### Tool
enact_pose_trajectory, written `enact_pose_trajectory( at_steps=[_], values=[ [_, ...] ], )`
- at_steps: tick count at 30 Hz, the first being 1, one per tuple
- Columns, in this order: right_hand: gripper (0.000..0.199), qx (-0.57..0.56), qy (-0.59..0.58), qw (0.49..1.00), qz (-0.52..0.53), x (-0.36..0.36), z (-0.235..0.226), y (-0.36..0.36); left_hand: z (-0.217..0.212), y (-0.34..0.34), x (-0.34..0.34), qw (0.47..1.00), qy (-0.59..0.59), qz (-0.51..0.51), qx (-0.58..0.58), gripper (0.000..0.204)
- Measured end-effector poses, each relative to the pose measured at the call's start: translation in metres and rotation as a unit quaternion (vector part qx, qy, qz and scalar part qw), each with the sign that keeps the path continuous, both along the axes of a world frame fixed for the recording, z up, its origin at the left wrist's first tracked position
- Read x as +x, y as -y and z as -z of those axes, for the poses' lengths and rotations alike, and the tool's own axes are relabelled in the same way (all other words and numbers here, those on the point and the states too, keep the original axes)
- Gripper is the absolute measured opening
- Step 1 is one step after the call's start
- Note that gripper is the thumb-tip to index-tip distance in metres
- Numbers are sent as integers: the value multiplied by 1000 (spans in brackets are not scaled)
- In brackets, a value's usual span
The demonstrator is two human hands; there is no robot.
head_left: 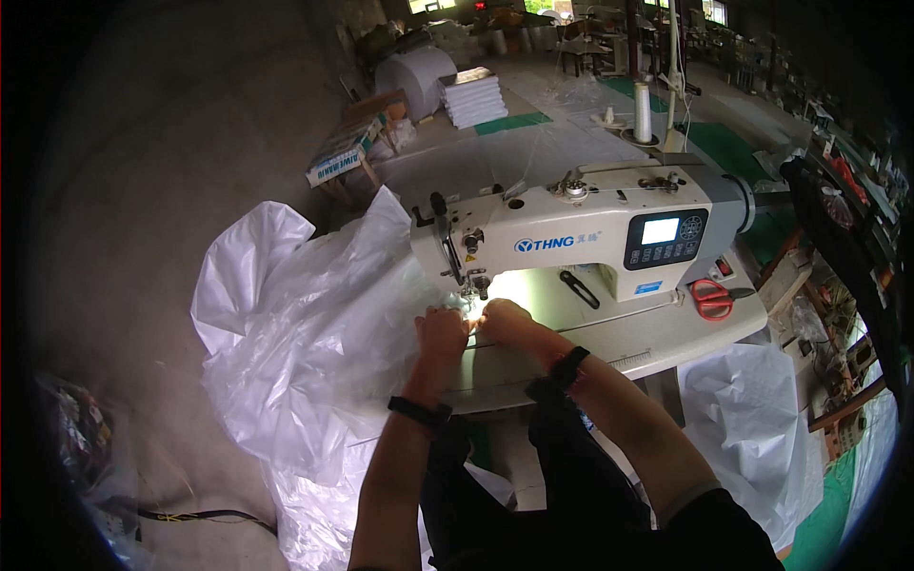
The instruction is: The recorder uses an industrial sewing machine to stitch together large sheets of white plastic material for bag manufacturing.
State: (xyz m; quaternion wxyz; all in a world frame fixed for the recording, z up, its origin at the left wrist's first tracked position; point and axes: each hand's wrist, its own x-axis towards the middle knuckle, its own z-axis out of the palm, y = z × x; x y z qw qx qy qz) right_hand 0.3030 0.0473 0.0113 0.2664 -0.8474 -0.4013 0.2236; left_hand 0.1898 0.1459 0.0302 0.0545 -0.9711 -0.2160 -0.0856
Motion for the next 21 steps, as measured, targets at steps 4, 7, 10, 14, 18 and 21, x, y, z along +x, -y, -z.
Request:
enact_pose_trajectory(
  at_steps=[4,7,10,14,18,21],
  values=[
    [29,-27,-64,996,53,5,1,-10,10,42,-23,991,113,23,-61,17],
    [14,53,-66,995,42,8,6,-13,19,46,-38,964,224,126,-67,27],
    [16,63,-79,993,61,6,10,-11,23,26,-40,966,200,151,-55,30],
    [21,155,103,981,59,-8,13,5,29,1,-35,959,204,177,-92,31],
    [24,148,299,940,-74,-26,17,35,36,-7,-33,956,198,183,-119,30],
    [31,81,321,939,-95,-29,15,42,39,-8,-32,958,200,166,-123,29]
  ],
)
